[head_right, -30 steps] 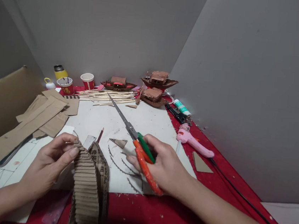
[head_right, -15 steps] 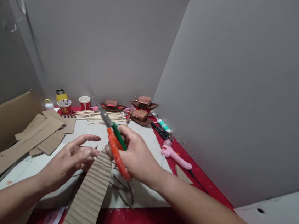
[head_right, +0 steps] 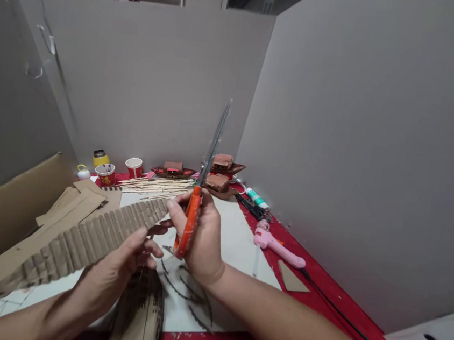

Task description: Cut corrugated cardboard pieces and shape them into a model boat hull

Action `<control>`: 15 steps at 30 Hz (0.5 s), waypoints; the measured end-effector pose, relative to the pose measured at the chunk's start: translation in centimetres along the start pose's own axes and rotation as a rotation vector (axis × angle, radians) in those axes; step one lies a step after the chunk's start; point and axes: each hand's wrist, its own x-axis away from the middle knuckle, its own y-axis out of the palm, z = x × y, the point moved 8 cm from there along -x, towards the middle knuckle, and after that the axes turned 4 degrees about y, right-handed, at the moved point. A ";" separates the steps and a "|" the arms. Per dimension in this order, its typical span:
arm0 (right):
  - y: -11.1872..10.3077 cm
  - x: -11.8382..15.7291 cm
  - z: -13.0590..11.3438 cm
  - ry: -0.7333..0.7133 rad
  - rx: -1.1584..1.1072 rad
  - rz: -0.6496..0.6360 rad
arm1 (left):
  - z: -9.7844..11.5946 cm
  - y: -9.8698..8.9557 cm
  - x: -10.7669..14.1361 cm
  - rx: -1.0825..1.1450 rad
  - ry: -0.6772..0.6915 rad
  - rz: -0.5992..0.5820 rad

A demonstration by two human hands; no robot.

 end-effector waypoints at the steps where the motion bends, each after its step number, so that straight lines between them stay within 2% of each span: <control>1: 0.5 0.4 0.0 0.002 0.012 -0.022 | 0.0 -0.4 -0.2 0.036 -0.010 0.041; 4: 1.8 1.6 0.2 0.034 0.008 -0.109 | 0.3 -1.4 -1.0 0.115 -0.045 0.119; 8: 2.2 2.9 1.9 0.192 0.107 -0.314 | 1.9 -2.3 -1.5 0.126 -0.003 0.154; 12: -0.4 3.7 2.6 0.263 0.309 -0.428 | 3.1 -2.9 -1.6 0.045 -0.014 0.136; 15: -2.6 4.1 2.0 0.253 0.435 -0.498 | 4.0 -3.3 -1.8 0.029 0.008 0.128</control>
